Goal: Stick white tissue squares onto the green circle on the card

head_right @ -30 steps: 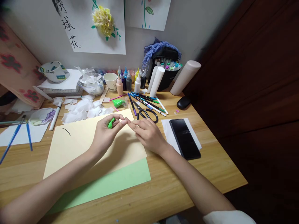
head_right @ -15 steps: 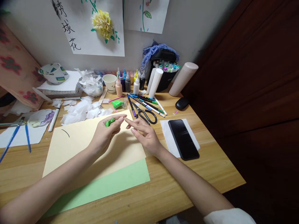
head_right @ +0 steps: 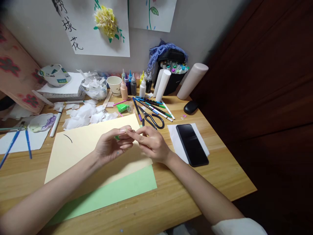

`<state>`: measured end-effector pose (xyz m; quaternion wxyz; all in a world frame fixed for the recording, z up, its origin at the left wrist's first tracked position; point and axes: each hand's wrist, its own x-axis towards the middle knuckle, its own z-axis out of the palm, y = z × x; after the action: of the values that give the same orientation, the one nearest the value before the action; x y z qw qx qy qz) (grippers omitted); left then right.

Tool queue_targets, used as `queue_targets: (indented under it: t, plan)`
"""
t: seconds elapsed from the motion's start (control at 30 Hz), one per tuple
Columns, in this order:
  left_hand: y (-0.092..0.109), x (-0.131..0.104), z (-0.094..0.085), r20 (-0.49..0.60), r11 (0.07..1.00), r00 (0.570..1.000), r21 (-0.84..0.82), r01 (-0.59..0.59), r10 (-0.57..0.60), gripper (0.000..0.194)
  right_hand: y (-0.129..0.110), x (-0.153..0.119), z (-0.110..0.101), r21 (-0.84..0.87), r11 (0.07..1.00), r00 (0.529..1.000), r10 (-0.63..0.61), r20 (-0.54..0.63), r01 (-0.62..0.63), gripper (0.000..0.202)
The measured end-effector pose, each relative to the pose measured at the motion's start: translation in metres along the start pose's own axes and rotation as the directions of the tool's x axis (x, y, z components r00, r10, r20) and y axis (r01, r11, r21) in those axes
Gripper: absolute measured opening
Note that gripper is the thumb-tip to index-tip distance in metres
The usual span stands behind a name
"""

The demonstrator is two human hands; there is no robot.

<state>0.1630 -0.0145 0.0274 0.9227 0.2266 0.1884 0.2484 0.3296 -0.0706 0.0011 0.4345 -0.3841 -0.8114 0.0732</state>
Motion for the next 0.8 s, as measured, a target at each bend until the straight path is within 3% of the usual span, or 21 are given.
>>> queue_targets:
  t: [0.3,0.47,0.63,0.8]
  plan:
    - [-0.001,-0.002,-0.002,0.079,0.995,0.996,0.090,0.034,-0.041,0.015,-0.001,0.000,-0.001,-0.089,0.992,0.996,-0.086,0.008,0.086,0.061]
    - [-0.002,-0.003,-0.003,0.058,0.987,0.998,0.162,0.009,-0.018,0.020,-0.004,0.003,-0.001,-0.106,0.989,0.994,-0.104,-0.017,0.102,0.062]
    - [-0.004,0.000,-0.005,0.027,0.989,0.999,0.140,-0.047,0.043,0.025,-0.008,-0.002,-0.004,-0.108,0.992,0.985,-0.083,-0.151,0.067,0.055]
    - [-0.003,0.003,-0.006,0.073,0.995,0.996,0.087,-0.052,0.046,0.024,-0.009,-0.009,-0.005,-0.095,0.995,0.952,-0.020,-0.305,-0.010,0.051]
